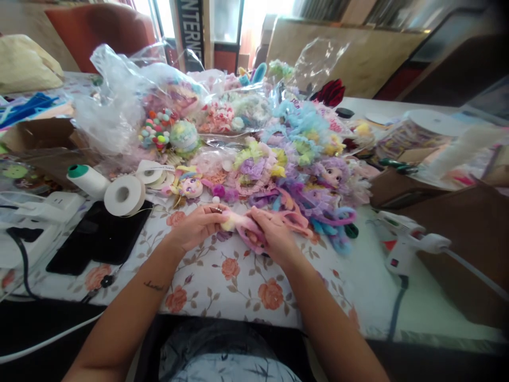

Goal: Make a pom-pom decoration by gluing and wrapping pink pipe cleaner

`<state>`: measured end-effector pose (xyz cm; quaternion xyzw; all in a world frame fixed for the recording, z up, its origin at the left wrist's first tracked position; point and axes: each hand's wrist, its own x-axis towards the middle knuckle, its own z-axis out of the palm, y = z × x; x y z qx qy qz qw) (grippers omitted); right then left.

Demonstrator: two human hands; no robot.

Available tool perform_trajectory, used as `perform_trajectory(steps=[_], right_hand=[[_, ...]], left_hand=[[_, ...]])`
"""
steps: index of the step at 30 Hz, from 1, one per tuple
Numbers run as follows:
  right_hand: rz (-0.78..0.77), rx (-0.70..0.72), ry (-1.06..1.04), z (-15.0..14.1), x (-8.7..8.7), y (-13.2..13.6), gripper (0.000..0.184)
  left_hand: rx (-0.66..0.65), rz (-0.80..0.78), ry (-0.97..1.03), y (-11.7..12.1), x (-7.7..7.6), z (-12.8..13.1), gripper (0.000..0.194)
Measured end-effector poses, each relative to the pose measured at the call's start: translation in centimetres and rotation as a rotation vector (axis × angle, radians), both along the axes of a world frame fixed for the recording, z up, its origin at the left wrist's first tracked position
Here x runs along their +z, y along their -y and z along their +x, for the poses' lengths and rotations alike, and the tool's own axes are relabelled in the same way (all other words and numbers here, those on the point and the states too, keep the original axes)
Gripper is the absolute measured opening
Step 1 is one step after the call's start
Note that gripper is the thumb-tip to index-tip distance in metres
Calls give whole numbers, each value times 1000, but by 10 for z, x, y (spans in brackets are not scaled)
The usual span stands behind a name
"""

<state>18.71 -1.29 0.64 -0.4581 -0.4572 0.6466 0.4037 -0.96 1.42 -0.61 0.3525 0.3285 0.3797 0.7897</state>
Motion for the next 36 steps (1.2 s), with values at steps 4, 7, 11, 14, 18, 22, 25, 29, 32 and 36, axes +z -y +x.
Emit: perform_trajectory(steps=[4,7,11,14,18,22,25,29,32,36], right_hand=[[88,50,126,0,-5,5,39],[106,34,140,0,-5,7,37],[89,22,101,0,-6,7,37],[61,53,82,1,-8,6,37],[17,85,29,3,-8,8,36],[-27,71,-28,0,-7,11,35],[-46,16,-87,-3,-10,12,36],[-85,-31,-169,-7,-15,11,36],[-109,-51,-229,-9,-16,11,35],[-99,-84,-271,-11,-15,12,33]], left_hand=[[-48,10,-39,2,0,3,20],[-70,30,-74,3,0,5,19],[-87,48,-102,4,-1,7,20],[-100,62,-131,5,1,8,20],[-99,51,-123,6,2,8,21],[-105,59,-99,7,0,8,22],[-95,78,-107,7,-1,10,23],[-72,91,-156,7,-1,12,27],[-63,123,-173,7,-2,13,27],[-64,174,-181,7,-4,13,26]])
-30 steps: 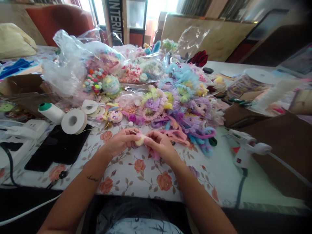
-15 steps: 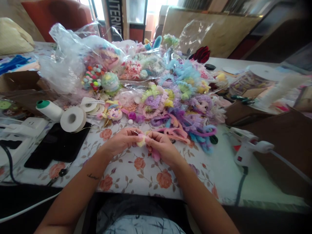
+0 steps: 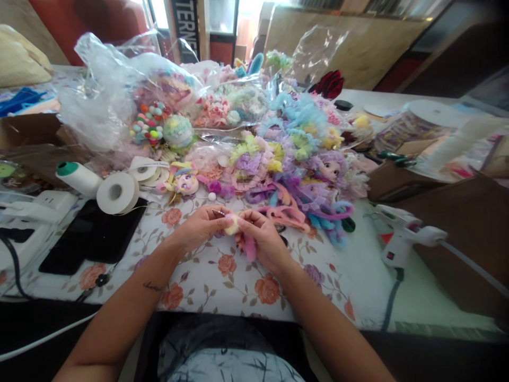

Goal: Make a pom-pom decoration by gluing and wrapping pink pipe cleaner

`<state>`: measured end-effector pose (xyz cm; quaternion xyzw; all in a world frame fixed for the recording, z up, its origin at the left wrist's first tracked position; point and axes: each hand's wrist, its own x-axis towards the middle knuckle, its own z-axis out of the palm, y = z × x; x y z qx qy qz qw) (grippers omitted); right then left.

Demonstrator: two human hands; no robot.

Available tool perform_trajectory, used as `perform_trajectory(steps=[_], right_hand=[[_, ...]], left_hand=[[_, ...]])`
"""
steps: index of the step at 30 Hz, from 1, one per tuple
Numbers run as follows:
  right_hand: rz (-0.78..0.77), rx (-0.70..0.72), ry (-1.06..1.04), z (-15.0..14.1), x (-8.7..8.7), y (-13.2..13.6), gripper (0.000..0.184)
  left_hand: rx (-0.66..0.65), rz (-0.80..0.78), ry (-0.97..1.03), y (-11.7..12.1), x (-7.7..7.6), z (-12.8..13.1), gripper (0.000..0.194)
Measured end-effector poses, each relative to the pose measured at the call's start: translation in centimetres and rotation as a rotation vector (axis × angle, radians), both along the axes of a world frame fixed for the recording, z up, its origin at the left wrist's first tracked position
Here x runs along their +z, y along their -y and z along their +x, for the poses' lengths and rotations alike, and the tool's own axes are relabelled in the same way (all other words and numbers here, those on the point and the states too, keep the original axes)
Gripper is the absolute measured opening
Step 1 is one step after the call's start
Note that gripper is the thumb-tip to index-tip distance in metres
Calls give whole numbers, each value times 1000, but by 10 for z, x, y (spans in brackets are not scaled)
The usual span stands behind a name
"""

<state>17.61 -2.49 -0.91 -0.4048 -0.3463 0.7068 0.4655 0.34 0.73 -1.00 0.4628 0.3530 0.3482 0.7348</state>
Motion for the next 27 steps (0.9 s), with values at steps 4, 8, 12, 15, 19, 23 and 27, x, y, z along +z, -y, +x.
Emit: perform_trajectory(steps=[4,8,12,15,19,23,27], right_hand=[[20,-1,-2,-1,-1,1,32],[25,23,-9,0,-4,1,32],[32,28,-9,0,-5,1,31],[34,19,-11,0,-4,1,33],[32,-24,23,0,-1,2,32],[48,-50,81,0,-1,3,31],[128,-53,175,0,0,4,30]], left_hand=[[-10,-2,10,0,0,-1,27],[-10,9,-3,0,0,-3,28],[-13,23,-24,-1,1,-5,28],[-10,24,-28,-1,0,-5,28],[-24,26,32,-2,-2,-6,34],[-19,55,-33,-2,-1,-8,32],[-20,86,-139,-1,5,-8,23]])
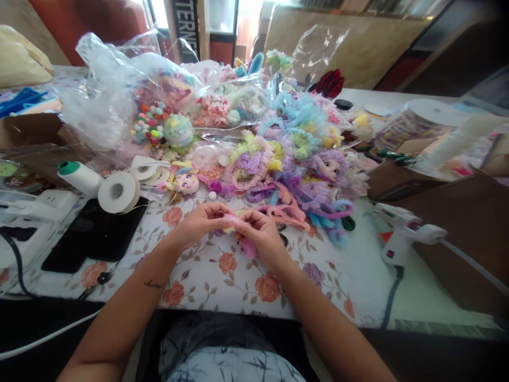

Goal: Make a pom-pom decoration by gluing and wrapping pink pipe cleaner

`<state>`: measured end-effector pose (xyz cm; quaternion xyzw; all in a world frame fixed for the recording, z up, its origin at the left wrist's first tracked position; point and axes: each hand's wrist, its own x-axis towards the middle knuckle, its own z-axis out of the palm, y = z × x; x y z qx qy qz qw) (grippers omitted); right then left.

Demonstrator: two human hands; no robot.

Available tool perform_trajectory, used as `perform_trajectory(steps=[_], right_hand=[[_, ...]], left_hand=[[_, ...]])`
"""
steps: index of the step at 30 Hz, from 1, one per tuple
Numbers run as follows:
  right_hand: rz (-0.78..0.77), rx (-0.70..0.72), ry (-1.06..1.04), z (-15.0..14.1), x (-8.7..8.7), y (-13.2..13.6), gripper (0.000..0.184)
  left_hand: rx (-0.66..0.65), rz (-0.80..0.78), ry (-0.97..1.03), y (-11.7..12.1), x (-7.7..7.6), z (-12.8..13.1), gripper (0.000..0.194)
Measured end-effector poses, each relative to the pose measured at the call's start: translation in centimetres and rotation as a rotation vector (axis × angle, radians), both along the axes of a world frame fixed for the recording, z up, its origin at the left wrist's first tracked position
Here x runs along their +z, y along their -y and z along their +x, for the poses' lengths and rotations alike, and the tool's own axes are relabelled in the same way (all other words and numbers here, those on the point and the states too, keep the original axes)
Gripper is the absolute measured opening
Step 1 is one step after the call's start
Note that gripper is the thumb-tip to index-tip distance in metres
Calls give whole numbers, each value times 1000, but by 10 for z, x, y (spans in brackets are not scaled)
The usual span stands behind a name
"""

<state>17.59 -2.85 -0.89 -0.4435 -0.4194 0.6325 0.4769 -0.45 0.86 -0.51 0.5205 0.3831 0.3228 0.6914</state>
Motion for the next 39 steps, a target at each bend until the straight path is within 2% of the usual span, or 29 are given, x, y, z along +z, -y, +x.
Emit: perform_trajectory(steps=[5,10,14,20,24,28,33,39], right_hand=[[33,-15,22,1,0,-1,28],[56,-28,10,2,-3,-2,25],[149,-72,117,4,-4,-3,21],[450,-176,316,3,-3,-1,11],[586,-164,392,1,-4,0,6],[532,-98,395,0,-7,1,11],[434,-11,365,-1,-7,2,30],[438,-48,418,-2,-8,2,21]], left_hand=[[-15,-24,38,0,1,0,20],[-55,-284,279,1,-3,3,18],[-21,-408,342,0,-4,4,21],[28,-386,351,-1,-5,4,29],[24,-342,334,0,-7,7,32],[57,-273,292,1,-8,8,37],[57,-221,263,3,-8,11,40],[41,-186,255,8,-10,15,41]])
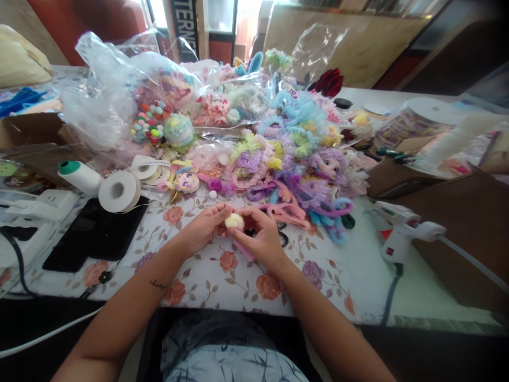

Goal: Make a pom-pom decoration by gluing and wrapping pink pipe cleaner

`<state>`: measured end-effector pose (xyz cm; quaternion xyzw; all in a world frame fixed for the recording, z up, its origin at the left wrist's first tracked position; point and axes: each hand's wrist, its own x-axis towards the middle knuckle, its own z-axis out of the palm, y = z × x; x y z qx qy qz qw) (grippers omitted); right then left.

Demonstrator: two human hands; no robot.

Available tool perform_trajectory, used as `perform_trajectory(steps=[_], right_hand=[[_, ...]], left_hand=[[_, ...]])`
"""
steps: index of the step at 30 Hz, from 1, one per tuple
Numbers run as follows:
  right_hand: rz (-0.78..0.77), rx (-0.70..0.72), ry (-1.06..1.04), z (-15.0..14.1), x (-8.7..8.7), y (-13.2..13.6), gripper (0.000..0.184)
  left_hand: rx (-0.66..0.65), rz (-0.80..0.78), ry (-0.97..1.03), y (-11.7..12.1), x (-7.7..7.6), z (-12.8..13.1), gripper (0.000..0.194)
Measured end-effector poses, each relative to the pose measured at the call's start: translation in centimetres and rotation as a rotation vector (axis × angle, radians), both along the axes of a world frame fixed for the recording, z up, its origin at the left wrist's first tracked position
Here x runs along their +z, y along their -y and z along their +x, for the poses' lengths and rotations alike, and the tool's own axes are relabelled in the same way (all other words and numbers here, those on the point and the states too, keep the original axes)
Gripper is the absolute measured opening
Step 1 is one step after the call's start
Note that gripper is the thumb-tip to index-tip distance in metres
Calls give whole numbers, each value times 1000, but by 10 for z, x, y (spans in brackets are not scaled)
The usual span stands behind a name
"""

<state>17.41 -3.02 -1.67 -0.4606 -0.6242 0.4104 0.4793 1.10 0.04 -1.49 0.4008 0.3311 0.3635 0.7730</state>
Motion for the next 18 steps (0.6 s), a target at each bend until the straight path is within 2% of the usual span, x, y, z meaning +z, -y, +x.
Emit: perform_trajectory(steps=[5,8,13,18], right_hand=[[54,-151,61,1,-2,-1,19],[98,-170,102,1,-2,-1,18],[180,-226,156,-1,-2,1,18],[236,-256,179,-1,0,1,15]], left_hand=[[90,97,-19,-2,2,-4,40],[21,105,13,-2,3,-5,40],[3,38,107,-1,0,-2,32],[8,-65,184,-2,4,-4,43]])
